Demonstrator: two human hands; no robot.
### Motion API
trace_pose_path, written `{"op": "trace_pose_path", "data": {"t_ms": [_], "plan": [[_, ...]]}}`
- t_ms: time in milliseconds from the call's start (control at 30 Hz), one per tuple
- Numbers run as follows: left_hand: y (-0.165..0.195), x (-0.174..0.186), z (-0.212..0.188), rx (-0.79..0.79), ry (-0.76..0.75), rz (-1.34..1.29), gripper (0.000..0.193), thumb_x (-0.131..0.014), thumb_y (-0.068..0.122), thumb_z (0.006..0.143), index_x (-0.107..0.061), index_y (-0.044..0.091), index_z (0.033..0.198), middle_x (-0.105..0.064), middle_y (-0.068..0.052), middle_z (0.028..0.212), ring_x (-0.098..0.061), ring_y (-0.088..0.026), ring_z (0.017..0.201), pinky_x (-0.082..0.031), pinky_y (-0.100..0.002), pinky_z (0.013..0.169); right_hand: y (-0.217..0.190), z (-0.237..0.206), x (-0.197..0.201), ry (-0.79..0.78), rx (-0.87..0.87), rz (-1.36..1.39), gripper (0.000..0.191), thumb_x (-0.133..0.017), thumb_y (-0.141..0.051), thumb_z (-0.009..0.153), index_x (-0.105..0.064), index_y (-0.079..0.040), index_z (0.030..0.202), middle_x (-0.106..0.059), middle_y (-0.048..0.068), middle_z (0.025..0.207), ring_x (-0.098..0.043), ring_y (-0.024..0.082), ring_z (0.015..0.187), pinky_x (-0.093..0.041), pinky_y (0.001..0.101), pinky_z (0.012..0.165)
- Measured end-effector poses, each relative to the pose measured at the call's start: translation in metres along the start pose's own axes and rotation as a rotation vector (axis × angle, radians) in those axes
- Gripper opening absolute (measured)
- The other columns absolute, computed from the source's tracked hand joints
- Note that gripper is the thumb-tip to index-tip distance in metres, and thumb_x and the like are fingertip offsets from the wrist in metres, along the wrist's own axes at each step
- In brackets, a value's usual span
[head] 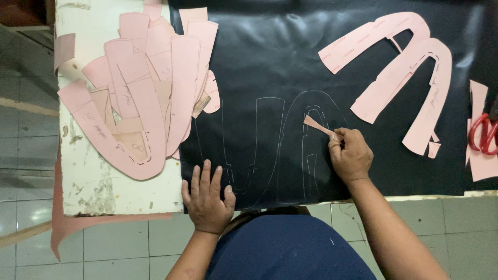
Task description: The person traces pattern outlines onto black sheet material with a small marking tool, applies glue from a bottle onto the material using a cloth, and presses pink paper pattern pieces onto the glued areas, working through several pieces one at a time at a workbench.
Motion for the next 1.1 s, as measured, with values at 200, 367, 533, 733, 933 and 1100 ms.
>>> {"op": "trace_pose_path", "data": {"t_ms": [200,367,533,733,933,1100], "plan": [[0.0028,0.0007,-0.0007,-0.002,0.017,-0.008,0.05,-0.051,0.04,0.095,-0.065,0.015,0.136,-0.051,-0.01,0.156,-0.041,-0.032,0.147,-0.02,-0.058,0.121,-0.0021,-0.0004,0.004,0.07,0.031,0.025,0.009,-0.071,-0.017,0.098,-0.07,-0.009,0.102,-0.069,0.007,0.093,-0.069,0.025,0.075,-0.055,0.0371,0.067],[0.0019,-0.0004,0.0003,0.003,0.008,-0.009,0.05,-0.051,0.04,0.094,-0.065,0.015,0.135,-0.051,-0.01,0.156,-0.04,-0.032,0.147,-0.02,-0.058,0.121,0.001,-0.0006,0.0007,0.037,0.011,0.014,0.009,-0.071,-0.017,0.098,-0.07,-0.009,0.101,-0.069,0.007,0.09,-0.069,0.025,0.073,-0.055,0.0365,0.066],[0.0008,-0.0006,-0.0002,0.004,0.008,-0.015,0.05,-0.051,0.04,0.095,-0.065,0.015,0.135,-0.051,-0.01,0.156,-0.04,-0.032,0.147,-0.019,-0.058,0.122,0.0009,-0.0015,0.0013,0.06,0.029,0.02,0.01,-0.071,-0.017,0.099,-0.07,-0.008,0.102,-0.069,0.008,0.091,-0.069,0.024,0.074,-0.056,0.0358,0.066],[0.0019,-0.0014,0.0004,0.005,0.003,-0.012,0.049,-0.051,0.039,0.094,-0.066,0.015,0.134,-0.051,-0.01,0.155,-0.04,-0.032,0.147,-0.019,-0.058,0.121,0.0018,-0.001,0.0,0.052,0.023,0.005,0.01,-0.072,-0.017,0.098,-0.069,-0.008,0.102,-0.069,0.007,0.091,-0.069,0.024,0.074,-0.055,0.0358,0.066],[0.0023,0.0005,0.0002,0.012,-0.01,-0.014,0.049,-0.051,0.038,0.094,-0.065,0.015,0.134,-0.05,-0.011,0.156,-0.04,-0.032,0.147,-0.019,-0.058,0.122,0.0033,-0.0016,0.0001,0.02,0.005,0.002,0.011,-0.072,-0.019,0.099,-0.069,-0.008,0.102,-0.069,0.007,0.091,-0.069,0.024,0.073,-0.055,0.036,0.065],[0.0026,0.0004,0.0005,0.017,-0.022,-0.012,0.05,-0.051,0.038,0.093,-0.065,0.015,0.135,-0.05,-0.01,0.156,-0.039,-0.032,0.147,-0.019,-0.058,0.121,0.0031,-0.0014,0.0002,0.056,0.015,0.015,0.011,-0.072,-0.019,0.098,-0.07,-0.009,0.103,-0.069,0.007,0.093,-0.069,0.025,0.076,-0.055,0.0369,0.067]]}}
Point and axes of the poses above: each hand's wrist, its own z-axis towards the middle knuckle, its own x-axis out of the back of the hand, y = z × x, the point moved 7 cm from there along z, towards the middle knuckle
